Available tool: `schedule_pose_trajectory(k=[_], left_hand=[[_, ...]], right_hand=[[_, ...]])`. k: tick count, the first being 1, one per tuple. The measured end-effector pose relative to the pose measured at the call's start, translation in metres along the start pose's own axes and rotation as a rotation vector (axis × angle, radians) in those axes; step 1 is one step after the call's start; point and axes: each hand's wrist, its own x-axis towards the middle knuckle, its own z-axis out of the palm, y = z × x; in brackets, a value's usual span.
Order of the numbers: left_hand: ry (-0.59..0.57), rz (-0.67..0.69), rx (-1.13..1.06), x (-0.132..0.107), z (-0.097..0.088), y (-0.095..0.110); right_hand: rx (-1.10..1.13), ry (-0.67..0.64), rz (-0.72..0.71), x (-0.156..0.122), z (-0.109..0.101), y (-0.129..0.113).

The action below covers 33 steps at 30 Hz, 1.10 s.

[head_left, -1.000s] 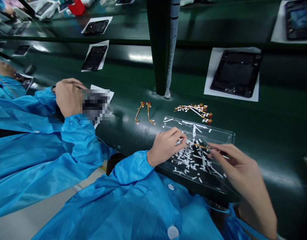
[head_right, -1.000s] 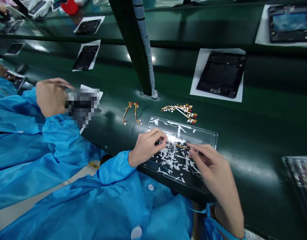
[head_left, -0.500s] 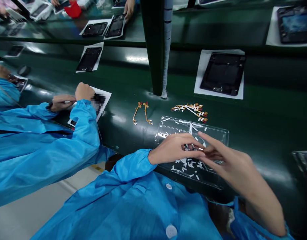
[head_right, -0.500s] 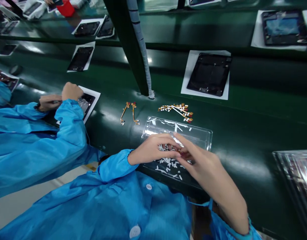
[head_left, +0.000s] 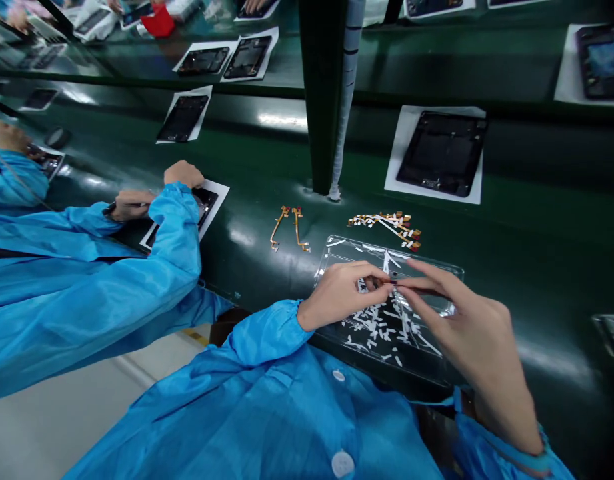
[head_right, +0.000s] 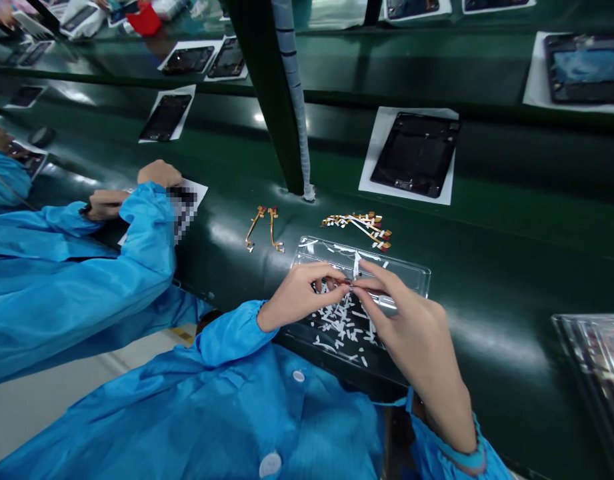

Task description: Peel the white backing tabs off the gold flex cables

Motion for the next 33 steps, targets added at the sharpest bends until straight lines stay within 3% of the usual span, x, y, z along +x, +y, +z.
schedule_pose_trajectory(k=[7,10,15,20,23,28,30,33], left_hand=[[0.011,0.006,0.035,0.000,0.004,-0.002],[0.004,-0.047,-0.035,0.000,0.007,-0.004],[-0.019,-0.219,-0.304,0.005,0.009,-0.006],[-0.111,-0.367,-0.681,0.009,0.011,-0.009],[-0.055,-0.357,-0.662,0.005,0.016,-0.012],[0.180,-0.113,-0.227,-0.001,0.018,-0.015],[0.150,-0.131,-0.209,-0.002,0.015,-0.015],[-0.004,-0.225,-0.324,0.000,0.008,-0.014]], right_hand=[[-0.045,-0.012,-0.124,0.003,0.004,0.003],[-0.154,0.053,-0.189,0.002,0.009,0.004],[-0.443,0.289,-0.369,0.003,0.022,0.005],[-0.620,0.390,-0.419,0.000,0.033,0.000],[-0.515,0.373,-0.389,-0.001,0.040,-0.003],[-0.129,0.228,-0.237,-0.002,0.040,0.001],[-0.122,0.201,-0.251,-0.003,0.034,0.004],[-0.177,0.204,-0.338,-0.004,0.024,0.009]])
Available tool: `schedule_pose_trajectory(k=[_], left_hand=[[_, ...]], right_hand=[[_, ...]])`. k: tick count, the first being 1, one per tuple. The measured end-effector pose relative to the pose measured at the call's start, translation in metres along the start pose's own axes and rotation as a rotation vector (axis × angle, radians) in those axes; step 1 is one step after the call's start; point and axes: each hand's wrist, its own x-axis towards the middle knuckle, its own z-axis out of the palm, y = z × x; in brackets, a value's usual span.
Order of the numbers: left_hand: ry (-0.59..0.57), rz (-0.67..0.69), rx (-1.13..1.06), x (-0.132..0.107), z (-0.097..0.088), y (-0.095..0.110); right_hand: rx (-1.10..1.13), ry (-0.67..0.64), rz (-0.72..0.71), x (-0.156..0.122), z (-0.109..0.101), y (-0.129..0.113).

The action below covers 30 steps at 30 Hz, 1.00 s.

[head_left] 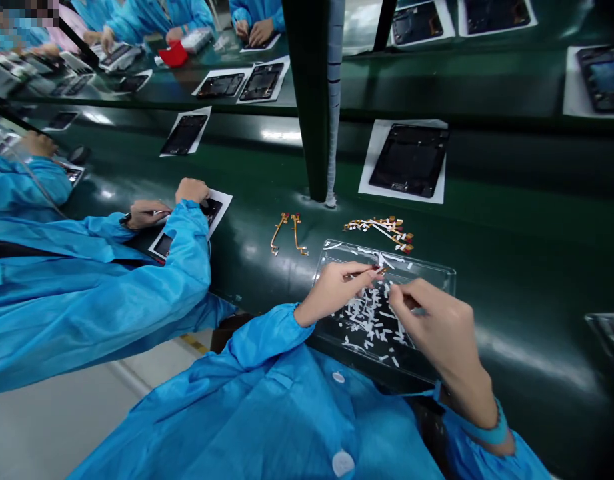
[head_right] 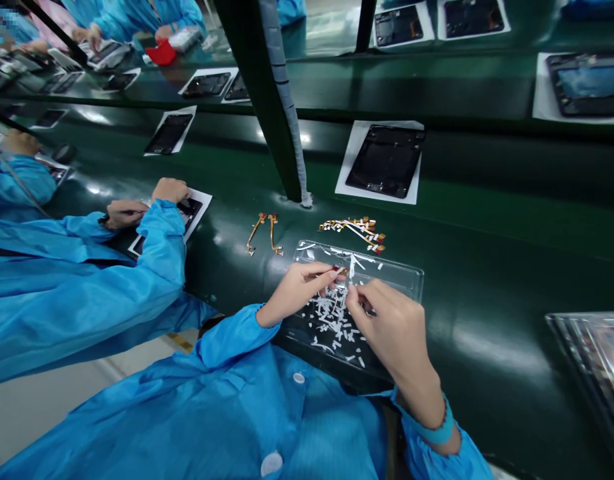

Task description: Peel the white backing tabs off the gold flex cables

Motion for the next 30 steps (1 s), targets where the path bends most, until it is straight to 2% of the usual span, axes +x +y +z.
schedule_pose_trajectory(k=[2,5,12,17,19,21,23,26,28,30], left_hand=[[-0.052,-0.003,-0.026,0.001,-0.002,0.001],[-0.053,0.034,-0.064,0.003,-0.002,0.001],[-0.010,0.136,-0.033,0.002,0.000,-0.002],[0.009,0.143,0.052,-0.002,0.000,0.001],[0.008,0.132,0.089,-0.003,0.000,0.004],[0.012,0.130,0.144,-0.004,-0.002,0.006],[0.025,0.139,0.196,-0.004,-0.006,0.007],[0.066,0.137,0.231,-0.002,-0.012,0.008],[0.087,0.129,0.260,-0.002,-0.016,0.009],[0.095,0.138,0.314,-0.004,-0.018,0.013]], right_hand=[[-0.079,0.032,-0.085,0.000,-0.003,0.001],[-0.246,0.069,-0.178,0.002,-0.002,-0.001],[-0.450,0.105,-0.254,0.006,0.009,-0.004],[-0.480,0.131,-0.246,0.010,0.018,-0.005],[-0.461,0.139,-0.205,0.013,0.020,-0.006],[-0.347,0.142,-0.127,0.015,0.019,-0.007],[-0.147,0.101,-0.041,0.014,0.012,-0.005],[0.055,-0.065,0.021,0.007,-0.006,0.000],[-0.007,-0.147,0.007,0.003,-0.018,0.005],[-0.098,-0.159,-0.006,0.004,-0.025,0.008]])
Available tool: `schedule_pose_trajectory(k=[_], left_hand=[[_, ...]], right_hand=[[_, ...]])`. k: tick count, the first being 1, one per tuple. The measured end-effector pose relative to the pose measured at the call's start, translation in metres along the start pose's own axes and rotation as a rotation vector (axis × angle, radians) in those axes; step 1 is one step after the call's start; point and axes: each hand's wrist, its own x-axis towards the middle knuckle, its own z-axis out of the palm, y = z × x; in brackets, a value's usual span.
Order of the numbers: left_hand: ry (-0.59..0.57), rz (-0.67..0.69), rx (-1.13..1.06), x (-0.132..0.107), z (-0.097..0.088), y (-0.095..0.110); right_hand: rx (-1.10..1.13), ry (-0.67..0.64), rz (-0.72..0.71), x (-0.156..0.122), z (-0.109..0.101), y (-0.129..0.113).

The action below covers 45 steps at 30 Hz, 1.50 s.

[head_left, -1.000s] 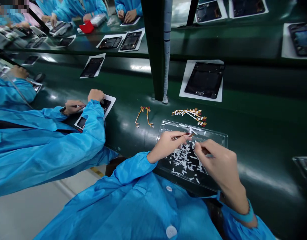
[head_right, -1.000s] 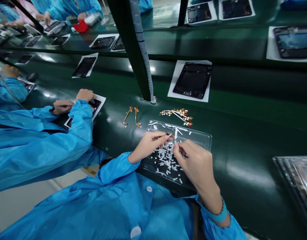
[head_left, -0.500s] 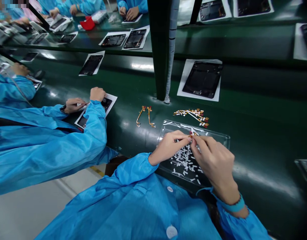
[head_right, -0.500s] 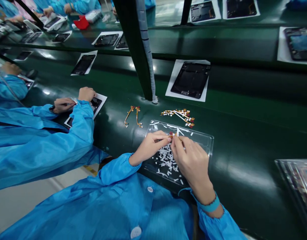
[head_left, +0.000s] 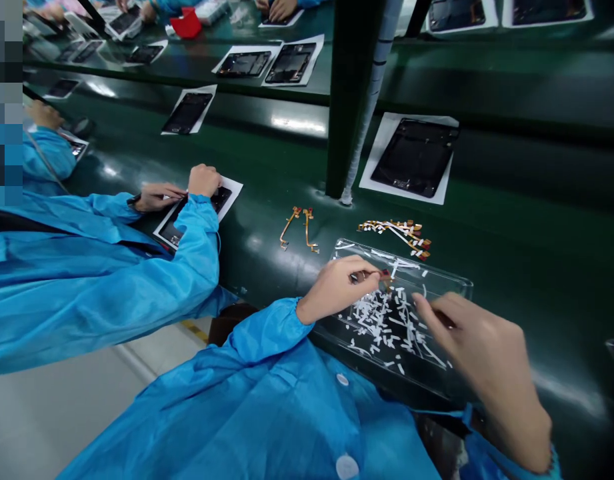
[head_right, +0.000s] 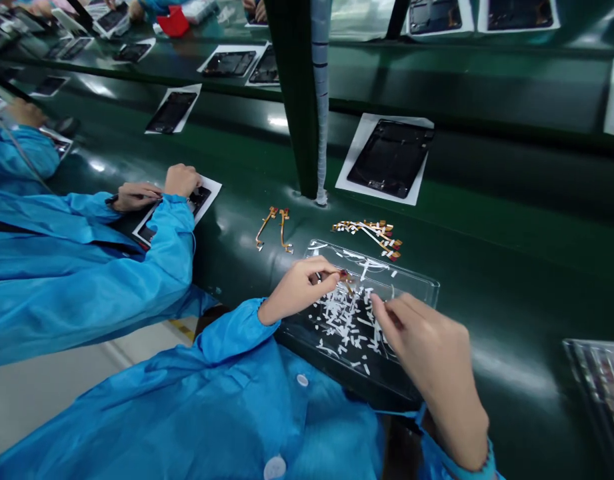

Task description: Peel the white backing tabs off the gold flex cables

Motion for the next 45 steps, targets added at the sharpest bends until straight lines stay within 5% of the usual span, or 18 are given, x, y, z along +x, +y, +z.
schedule_pose_trajectory(k=[6,11,14,18,23,26,29,34,37,40,45], left_hand=[[-0.036,0.113,0.011,-0.007,-0.018,0.004],[-0.066,-0.043,-0.648,-0.011,-0.046,-0.033],[-0.033,-0.144,-0.978,-0.024,-0.066,-0.061],[0.116,-0.231,-1.120,-0.050,-0.095,-0.093],[0.211,-0.437,-1.269,-0.080,-0.130,-0.118],[0.158,-0.489,-1.280,-0.091,-0.138,-0.122],[0.132,-0.467,-1.227,-0.095,-0.138,-0.122],[0.141,-0.415,-1.120,-0.095,-0.135,-0.122],[0.108,-0.395,-1.105,-0.092,-0.137,-0.119],[0.085,-0.371,-1.077,-0.087,-0.139,-0.114],[0.107,-0.331,-1.037,-0.079,-0.135,-0.109]], right_hand=[[0.339,-0.116,-0.019,0.048,0.002,-0.018],[0.681,-0.355,0.109,0.113,0.024,-0.047],[0.873,-0.460,0.177,0.155,0.055,-0.068],[1.028,-0.532,0.231,0.210,0.115,-0.102],[0.968,-0.520,0.251,0.261,0.192,-0.137],[0.843,-0.511,0.245,0.274,0.214,-0.134],[0.702,-0.544,0.203,0.275,0.195,-0.103],[0.386,-0.674,0.102,0.247,0.098,-0.013],[0.170,-0.550,0.166,0.214,0.054,0.035],[0.044,-0.444,0.225,0.178,0.047,0.062],[-0.033,-0.292,0.233,0.141,0.076,0.070]])
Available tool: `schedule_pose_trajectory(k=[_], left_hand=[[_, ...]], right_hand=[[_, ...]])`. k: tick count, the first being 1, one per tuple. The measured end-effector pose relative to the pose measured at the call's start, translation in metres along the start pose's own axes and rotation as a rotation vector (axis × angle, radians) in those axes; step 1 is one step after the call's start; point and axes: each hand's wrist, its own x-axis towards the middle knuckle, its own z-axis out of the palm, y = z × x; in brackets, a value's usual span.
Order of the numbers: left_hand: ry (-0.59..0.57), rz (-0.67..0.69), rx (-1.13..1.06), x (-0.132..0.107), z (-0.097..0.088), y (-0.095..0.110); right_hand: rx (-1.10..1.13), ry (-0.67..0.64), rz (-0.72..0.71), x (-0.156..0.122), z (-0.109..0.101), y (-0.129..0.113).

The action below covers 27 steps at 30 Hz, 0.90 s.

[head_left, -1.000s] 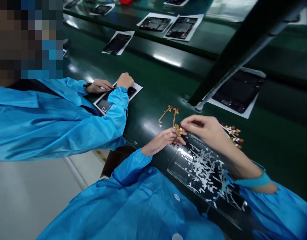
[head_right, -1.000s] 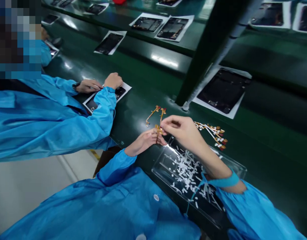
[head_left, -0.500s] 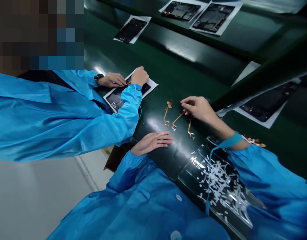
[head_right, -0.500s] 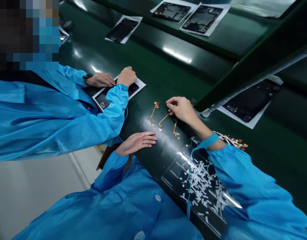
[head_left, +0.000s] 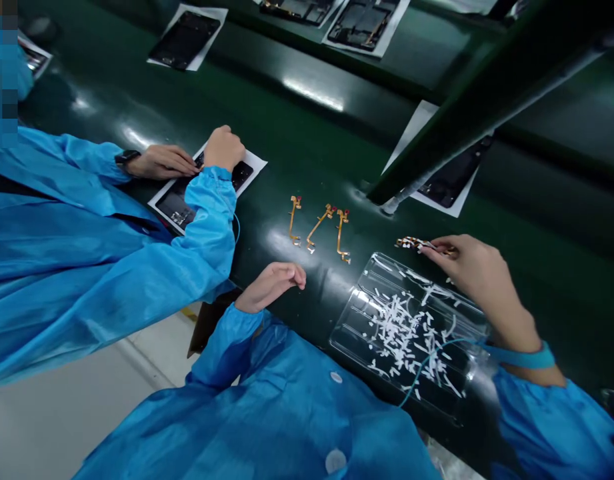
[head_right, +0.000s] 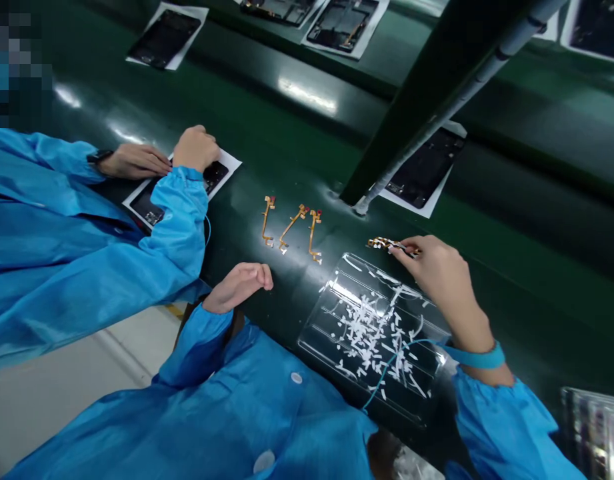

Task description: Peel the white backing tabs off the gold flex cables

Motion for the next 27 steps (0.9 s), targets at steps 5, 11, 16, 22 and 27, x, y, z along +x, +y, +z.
schedule_pose_trajectory(k=[5,11,16,22,27], left_hand=[[0.020,0.040,0.000,0.002,0.004,-0.008],[0.012,0.061,0.074,0.002,0.022,-0.010],[-0.059,0.041,0.246,0.016,0.057,-0.010],[-0.232,0.126,0.698,0.041,0.115,-0.023],[-0.330,0.130,0.769,0.040,0.144,-0.031]], right_hand=[[0.057,0.045,-0.049,-0.001,0.013,0.007],[0.211,-0.052,-0.042,-0.012,-0.003,0.021],[0.306,-0.076,-0.026,-0.032,-0.017,0.032],[0.250,-0.085,-0.095,-0.033,-0.022,0.024],[0.243,-0.042,-0.067,-0.035,-0.020,0.013]])
